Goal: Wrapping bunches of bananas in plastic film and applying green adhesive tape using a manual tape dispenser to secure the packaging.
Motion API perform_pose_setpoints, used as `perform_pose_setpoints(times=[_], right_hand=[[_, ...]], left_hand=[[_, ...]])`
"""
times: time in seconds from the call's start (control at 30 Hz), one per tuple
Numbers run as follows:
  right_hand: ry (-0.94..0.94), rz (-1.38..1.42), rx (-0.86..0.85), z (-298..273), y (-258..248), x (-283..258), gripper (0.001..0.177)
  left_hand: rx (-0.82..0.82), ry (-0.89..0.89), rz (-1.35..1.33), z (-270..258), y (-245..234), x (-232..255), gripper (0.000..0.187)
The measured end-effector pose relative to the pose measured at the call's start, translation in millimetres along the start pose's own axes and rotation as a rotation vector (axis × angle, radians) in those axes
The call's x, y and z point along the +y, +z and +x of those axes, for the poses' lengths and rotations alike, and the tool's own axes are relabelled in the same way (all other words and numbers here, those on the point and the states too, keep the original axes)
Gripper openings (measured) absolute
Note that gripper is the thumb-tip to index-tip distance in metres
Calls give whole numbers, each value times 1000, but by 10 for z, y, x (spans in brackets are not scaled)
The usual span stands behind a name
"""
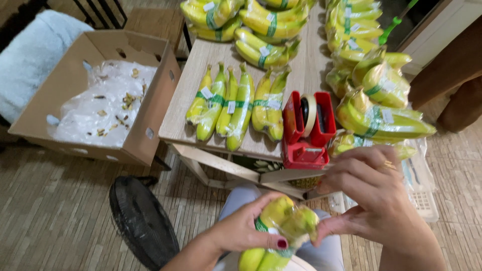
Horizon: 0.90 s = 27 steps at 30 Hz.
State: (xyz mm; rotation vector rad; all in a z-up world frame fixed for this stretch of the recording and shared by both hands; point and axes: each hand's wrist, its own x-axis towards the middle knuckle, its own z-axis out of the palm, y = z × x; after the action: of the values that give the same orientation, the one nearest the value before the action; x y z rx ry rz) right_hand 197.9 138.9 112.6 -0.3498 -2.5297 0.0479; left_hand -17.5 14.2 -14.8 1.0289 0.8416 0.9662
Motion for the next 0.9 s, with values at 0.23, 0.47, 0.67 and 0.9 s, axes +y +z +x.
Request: perform_pose_setpoints(times=[0.23,0.47,0.67,0.9], right_hand=[[18,932,-740,285,406,384,150],[241,1124,-83,113,529,194,125],[848,-82,625,-153,1034,379,20],[1076,17,281,37,1240,360,39]], left_hand=[[-184,10,-119,111,45,-91,85],[-68,202,-65,38,27,-14,74],[150,191,-469,55,-109,-148,70],[244,177,-620,83,-133,-316,75]])
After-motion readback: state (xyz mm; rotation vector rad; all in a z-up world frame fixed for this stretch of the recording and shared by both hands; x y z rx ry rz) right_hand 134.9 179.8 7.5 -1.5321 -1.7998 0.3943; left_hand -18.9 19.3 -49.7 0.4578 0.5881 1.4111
